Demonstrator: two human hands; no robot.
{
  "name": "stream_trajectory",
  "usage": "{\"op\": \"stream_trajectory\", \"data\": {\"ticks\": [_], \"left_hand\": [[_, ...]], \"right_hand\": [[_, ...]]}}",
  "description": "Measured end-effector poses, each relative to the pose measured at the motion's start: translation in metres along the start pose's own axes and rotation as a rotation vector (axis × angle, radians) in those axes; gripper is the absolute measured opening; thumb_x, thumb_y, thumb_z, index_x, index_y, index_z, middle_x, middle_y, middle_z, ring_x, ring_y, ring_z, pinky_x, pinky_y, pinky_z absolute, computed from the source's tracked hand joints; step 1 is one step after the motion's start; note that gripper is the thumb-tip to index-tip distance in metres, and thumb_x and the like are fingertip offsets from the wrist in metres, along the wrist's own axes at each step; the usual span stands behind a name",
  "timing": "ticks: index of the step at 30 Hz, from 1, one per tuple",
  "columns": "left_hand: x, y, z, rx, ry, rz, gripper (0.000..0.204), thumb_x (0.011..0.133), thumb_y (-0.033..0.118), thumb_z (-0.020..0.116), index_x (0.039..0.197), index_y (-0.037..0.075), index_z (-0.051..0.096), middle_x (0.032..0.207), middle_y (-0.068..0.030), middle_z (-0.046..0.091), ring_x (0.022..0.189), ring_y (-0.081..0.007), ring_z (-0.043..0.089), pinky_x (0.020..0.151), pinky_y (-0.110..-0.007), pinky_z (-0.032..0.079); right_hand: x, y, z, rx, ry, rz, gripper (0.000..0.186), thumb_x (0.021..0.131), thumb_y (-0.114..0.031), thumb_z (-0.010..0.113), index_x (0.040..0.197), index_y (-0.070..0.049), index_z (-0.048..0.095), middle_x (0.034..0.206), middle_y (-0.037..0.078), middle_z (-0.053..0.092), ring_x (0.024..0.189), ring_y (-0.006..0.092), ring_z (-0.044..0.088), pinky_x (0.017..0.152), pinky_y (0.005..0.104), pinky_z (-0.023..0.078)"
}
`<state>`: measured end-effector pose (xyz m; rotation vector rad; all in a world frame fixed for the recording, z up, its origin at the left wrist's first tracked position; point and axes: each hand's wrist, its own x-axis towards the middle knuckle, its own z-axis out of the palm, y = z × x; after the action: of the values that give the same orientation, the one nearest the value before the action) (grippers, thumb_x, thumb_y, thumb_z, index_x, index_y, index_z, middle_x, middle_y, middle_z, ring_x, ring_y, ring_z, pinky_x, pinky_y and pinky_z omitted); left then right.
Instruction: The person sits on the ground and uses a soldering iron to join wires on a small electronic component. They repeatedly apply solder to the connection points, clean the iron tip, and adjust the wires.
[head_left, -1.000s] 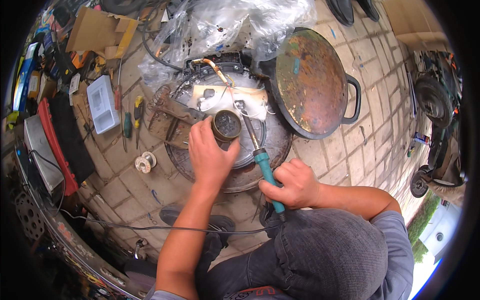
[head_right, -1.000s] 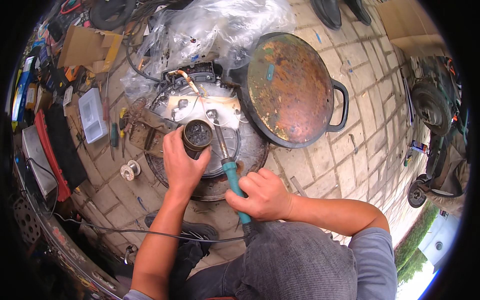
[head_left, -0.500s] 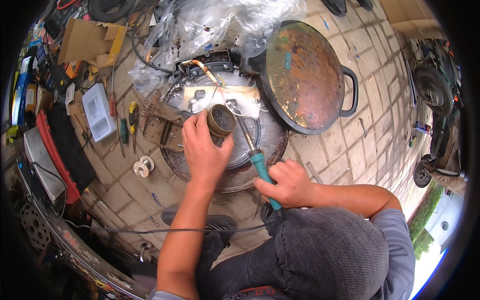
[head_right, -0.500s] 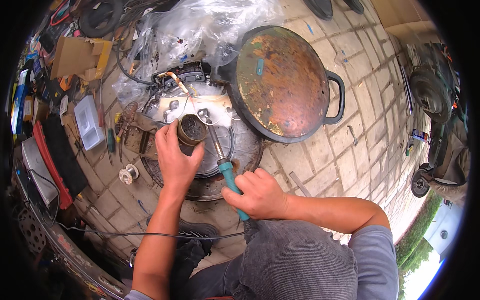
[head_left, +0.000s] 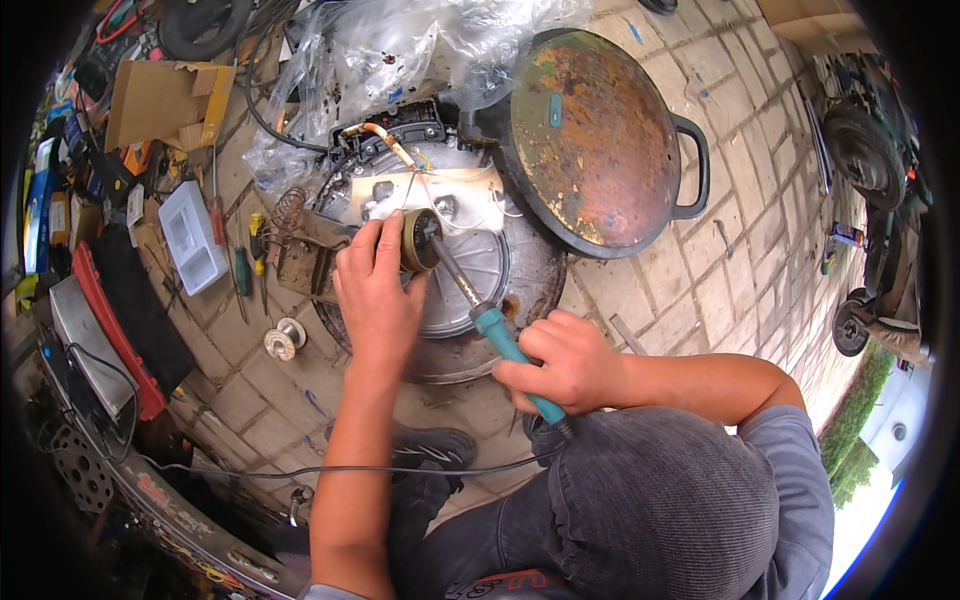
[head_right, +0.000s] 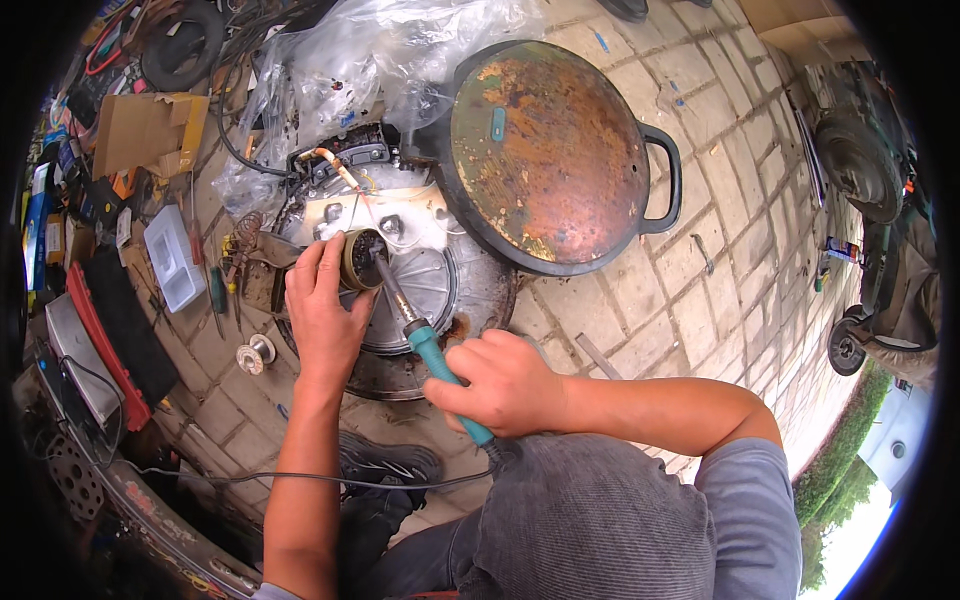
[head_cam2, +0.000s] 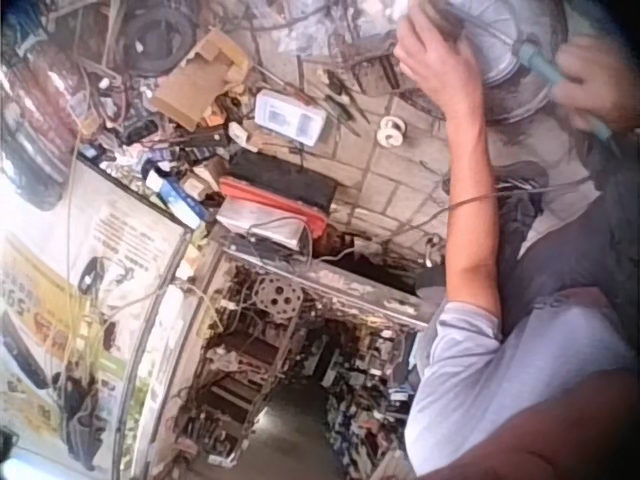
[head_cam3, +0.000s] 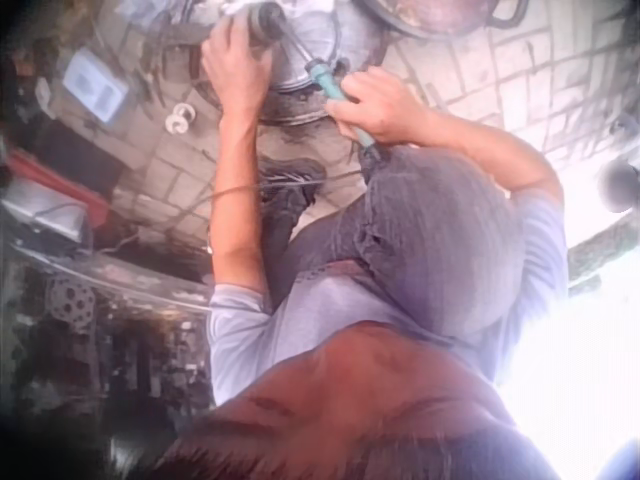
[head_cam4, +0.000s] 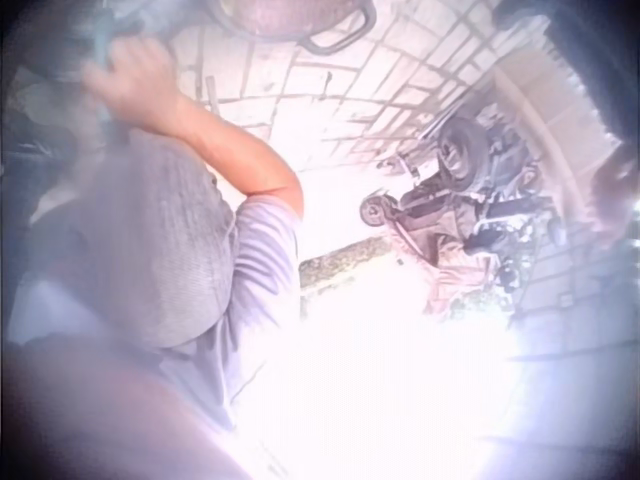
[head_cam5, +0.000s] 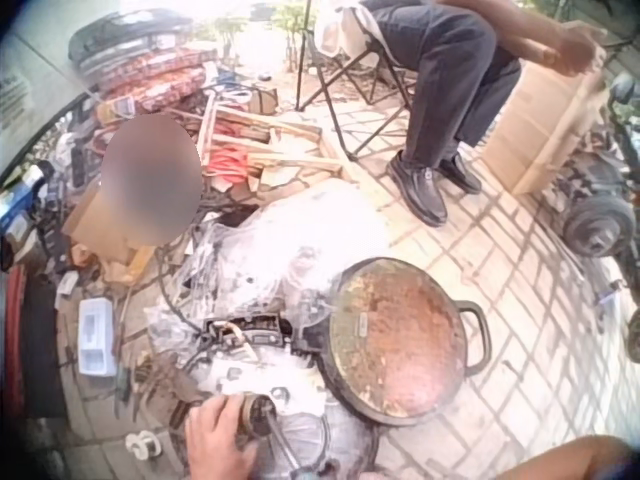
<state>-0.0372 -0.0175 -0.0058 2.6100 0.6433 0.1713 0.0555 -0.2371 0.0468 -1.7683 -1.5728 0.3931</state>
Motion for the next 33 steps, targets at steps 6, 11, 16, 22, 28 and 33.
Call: {"op": "stream_trajectory", "data": {"ticks": [6,11,16,22,28,33], "left_hand": [[-0.001,0.001,0.001,-0.016,0.001,0.005,0.077,0.065,0.007,0.083,0.137,0.012,0.055,0.13,-0.0075,0.053,0.113,-0.0317,0.052,0.095,-0.045,0.042],[-0.003,-0.001,0.002,-0.026,-0.003,-0.023,0.078,0.064,0.01,0.084,0.137,0.01,0.055,0.129,-0.0087,0.053,0.113,-0.0322,0.052,0.095,-0.044,0.042],[-0.005,0.002,-0.001,-0.064,0.022,-0.085,0.075,0.065,0.014,0.085,0.132,0.002,0.055,0.125,-0.0162,0.054,0.115,-0.0359,0.052,0.1,-0.044,0.042],[-0.016,-0.002,-0.005,-0.151,0.134,-0.094,0.07,0.066,0.014,0.084,0.127,0.0,0.051,0.123,-0.0183,0.051,0.116,-0.0364,0.051,0.1,-0.045,0.042],[-0.049,-0.028,-0.031,-0.295,0.024,-0.13,0.072,0.068,0.012,0.082,0.13,-0.001,0.048,0.124,-0.0175,0.049,0.115,-0.0343,0.051,0.101,-0.042,0.042],[-0.099,-0.06,-0.068,-0.348,-0.124,-0.258,0.079,0.065,0.018,0.081,0.134,0.0,0.047,0.126,-0.0187,0.048,0.118,-0.0363,0.051,0.103,-0.042,0.041]], "right_hand": [[0.003,0.002,0.005,0.035,0.053,0.035,0.034,0.06,-0.015,0.076,0.093,-0.012,0.067,0.068,0.002,0.041,0.056,0.019,0.046,0.05,0.033,0.033],[0.004,-0.003,-0.002,0.028,0.05,0.052,0.032,0.06,-0.013,0.075,0.091,-0.012,0.067,0.067,0.001,0.041,0.055,0.0184,0.046,0.049,0.0327,0.033],[0.0,-0.005,-0.014,-0.093,-0.001,0.046,0.029,0.062,-0.018,0.074,0.089,-0.014,0.065,0.067,0.001,0.039,0.056,0.0177,0.046,0.05,0.0329,0.033],[0.004,-0.004,-0.01,-0.191,-0.061,0.048,0.023,0.067,-0.026,0.071,0.083,-0.016,0.058,0.069,0.001,0.036,0.061,0.0164,0.047,0.054,0.0326,0.031],[0.007,-0.005,-0.005,-0.233,-0.157,0.035,0.024,0.067,-0.026,0.071,0.087,-0.017,0.06,0.071,0.001,0.038,0.062,0.0181,0.047,0.056,0.0334,0.032],[0.003,-0.006,-0.005,-0.301,-0.2,0.033,0.017,0.069,-0.024,0.065,0.082,-0.017,0.056,0.071,0.001,0.038,0.064,0.0173,0.047,0.058,0.0327,0.03]]}}
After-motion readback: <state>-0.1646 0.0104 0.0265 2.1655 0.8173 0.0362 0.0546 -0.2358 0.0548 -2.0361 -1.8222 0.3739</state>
